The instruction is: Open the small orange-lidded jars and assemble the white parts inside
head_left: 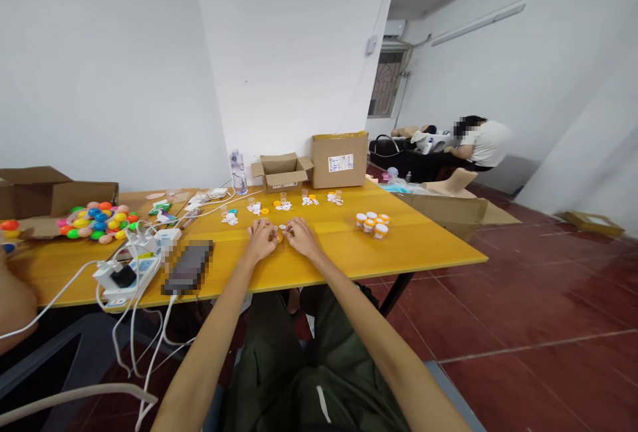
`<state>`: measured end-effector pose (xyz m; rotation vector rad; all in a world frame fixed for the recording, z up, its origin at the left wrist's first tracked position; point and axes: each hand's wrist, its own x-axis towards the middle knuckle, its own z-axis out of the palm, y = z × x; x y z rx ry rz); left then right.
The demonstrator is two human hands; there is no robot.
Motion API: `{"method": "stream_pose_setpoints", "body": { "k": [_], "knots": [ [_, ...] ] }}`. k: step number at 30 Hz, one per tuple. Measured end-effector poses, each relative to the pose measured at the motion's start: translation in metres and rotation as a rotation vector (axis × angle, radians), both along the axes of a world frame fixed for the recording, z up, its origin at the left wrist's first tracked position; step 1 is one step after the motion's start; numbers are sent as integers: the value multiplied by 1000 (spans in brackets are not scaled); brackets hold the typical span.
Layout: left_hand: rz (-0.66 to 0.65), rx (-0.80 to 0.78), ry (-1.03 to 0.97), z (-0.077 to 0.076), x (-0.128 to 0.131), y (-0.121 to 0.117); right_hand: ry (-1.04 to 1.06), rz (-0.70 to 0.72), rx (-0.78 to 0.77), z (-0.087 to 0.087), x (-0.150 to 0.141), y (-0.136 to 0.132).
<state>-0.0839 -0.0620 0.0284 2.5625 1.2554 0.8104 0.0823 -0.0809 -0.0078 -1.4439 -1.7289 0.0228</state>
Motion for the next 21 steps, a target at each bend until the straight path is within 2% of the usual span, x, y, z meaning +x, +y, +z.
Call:
{"method": "stream_pose_setpoints", "body": {
  "k": [4, 11, 21],
  "knots": [
    [-6, 2, 2, 0, 0, 0, -15, -32, -14, 3, 0, -2],
    [-2, 1, 20, 1, 0, -1, -97, 90, -19, 7, -7, -9],
    [23, -7, 19, 3, 1, -1, -135, 123, -64, 7, -8, -9]
  ]
}}
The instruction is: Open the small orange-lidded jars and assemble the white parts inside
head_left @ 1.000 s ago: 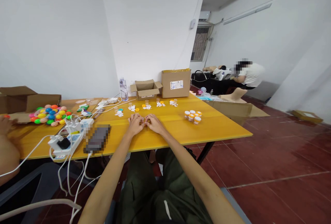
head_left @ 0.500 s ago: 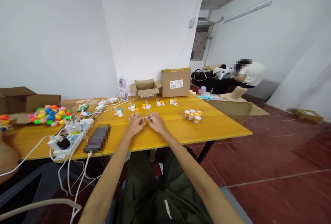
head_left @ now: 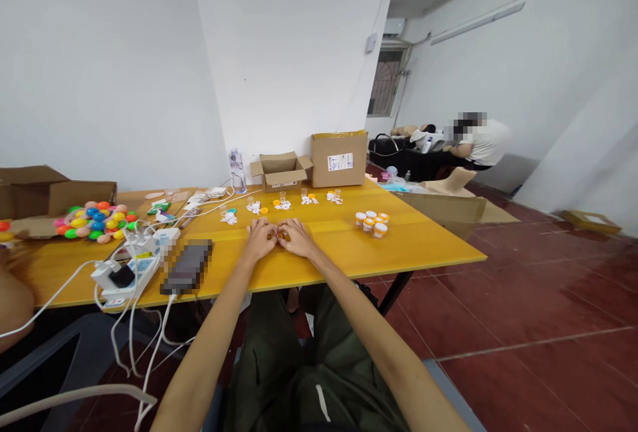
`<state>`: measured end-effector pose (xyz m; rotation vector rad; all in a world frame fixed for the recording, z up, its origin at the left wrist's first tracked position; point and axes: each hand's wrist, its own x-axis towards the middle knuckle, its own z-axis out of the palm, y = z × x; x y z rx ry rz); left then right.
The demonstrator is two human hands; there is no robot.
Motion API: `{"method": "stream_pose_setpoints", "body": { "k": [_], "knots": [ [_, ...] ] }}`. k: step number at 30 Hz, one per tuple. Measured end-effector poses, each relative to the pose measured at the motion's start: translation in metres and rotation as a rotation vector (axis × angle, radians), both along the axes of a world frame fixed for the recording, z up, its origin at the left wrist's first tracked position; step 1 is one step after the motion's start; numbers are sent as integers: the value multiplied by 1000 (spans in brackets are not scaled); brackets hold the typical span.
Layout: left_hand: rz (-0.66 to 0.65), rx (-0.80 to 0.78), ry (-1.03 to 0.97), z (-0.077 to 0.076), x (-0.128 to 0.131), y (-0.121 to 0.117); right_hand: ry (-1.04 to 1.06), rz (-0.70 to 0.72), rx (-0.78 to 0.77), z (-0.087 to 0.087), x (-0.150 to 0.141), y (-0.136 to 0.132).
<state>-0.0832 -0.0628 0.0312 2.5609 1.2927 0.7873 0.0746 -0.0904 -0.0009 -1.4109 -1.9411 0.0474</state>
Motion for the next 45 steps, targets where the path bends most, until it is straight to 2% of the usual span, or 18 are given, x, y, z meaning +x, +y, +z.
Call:
{"method": "stream_pose_setpoints", "body": {
  "k": [10, 45],
  "knots": [
    [-41, -32, 15, 4, 0, -2, 23, 8, -10, 5, -2, -3],
    [-52, -40, 26, 0, -2, 3, -80, -29, 6, 9, -6, -9]
  ]
}}
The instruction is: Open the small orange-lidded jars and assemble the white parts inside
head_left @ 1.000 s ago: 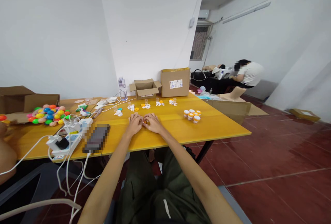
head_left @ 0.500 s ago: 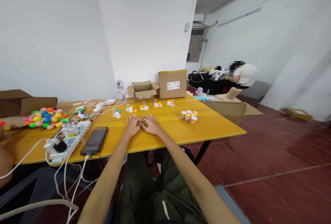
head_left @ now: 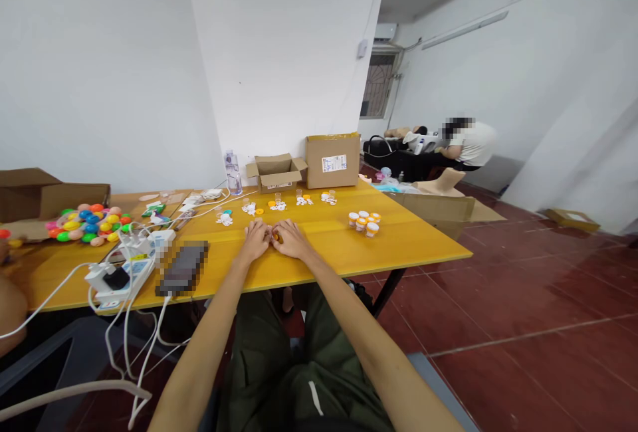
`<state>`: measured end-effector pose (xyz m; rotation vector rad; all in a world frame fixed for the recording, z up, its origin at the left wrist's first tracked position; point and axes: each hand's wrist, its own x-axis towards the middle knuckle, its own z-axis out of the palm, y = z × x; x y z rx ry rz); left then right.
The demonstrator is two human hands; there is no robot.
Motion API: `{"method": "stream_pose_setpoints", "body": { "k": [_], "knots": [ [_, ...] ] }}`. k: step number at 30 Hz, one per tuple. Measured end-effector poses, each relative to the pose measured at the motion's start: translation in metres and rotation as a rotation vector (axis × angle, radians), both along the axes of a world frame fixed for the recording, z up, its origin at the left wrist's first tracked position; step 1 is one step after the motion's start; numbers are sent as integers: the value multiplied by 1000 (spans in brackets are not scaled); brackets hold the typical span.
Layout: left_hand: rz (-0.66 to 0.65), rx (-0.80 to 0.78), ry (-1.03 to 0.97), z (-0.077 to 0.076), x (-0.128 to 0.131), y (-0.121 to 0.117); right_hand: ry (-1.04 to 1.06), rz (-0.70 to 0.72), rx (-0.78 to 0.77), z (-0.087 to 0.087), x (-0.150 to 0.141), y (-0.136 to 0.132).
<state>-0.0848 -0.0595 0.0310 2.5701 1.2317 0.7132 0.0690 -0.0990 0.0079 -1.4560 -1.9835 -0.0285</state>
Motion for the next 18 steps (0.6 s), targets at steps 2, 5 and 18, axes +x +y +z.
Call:
{"method": "stream_pose_setpoints", "body": {
  "k": [2, 5, 18],
  "knots": [
    [2, -3, -7, 1, 0, -1, -4, -1, 1, 0, -1, 0],
    [12, -11, -18, 3, 0, -3, -6, 6, 9, 0, -1, 0],
    [-29, 6, -88, 2, -3, 5, -107, -65, 10, 1, -5, -5]
  ]
}}
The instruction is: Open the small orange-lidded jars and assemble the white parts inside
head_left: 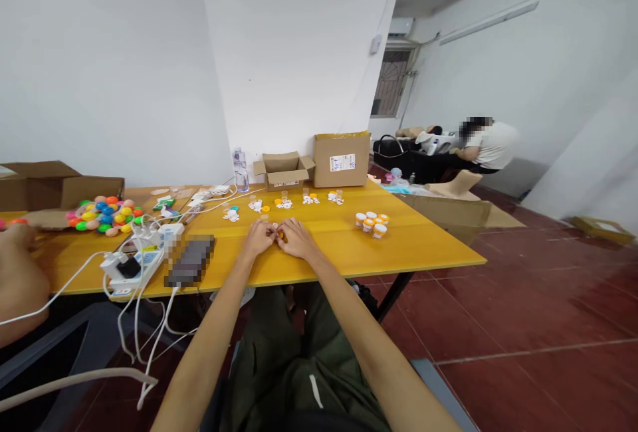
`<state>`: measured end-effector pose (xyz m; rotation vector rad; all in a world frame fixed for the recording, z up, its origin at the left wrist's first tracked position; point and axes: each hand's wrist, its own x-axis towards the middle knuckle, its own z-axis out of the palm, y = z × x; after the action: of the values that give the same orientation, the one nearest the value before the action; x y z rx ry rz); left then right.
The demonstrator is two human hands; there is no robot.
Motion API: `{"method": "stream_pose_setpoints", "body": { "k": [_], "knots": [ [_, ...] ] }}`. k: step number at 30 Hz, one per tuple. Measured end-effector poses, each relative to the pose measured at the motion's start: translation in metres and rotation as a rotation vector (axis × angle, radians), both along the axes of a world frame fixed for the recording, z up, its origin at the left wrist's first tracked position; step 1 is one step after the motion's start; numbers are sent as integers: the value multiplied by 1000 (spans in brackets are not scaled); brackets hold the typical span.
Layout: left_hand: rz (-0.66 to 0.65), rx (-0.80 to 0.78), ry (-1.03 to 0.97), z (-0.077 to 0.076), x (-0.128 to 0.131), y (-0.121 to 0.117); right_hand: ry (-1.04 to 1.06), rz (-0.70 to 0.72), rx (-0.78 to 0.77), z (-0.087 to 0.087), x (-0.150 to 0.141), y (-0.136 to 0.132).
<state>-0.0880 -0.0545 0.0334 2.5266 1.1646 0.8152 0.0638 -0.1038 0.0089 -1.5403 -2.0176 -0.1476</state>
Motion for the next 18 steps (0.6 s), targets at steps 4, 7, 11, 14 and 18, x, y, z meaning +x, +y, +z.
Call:
{"method": "stream_pose_setpoints", "body": {
  "k": [4, 7, 11, 14, 18],
  "knots": [
    [-4, -7, -30, -4, -1, 4, -44, 2, 3, 2, -1, -2],
    [-9, -23, -46, -7, -2, 7, -61, 7, 4, 2, -1, -4],
    [-10, -42, -69, -10, -3, 10, -68, -15, 7, 2, -3, -4],
    [-11, -48, -92, -13, -3, 13, -73, -11, 19, 1, -3, -3],
    [-19, -59, -114, -16, -3, 16, -82, -7, 26, -1, -3, -3]
  ]
}}
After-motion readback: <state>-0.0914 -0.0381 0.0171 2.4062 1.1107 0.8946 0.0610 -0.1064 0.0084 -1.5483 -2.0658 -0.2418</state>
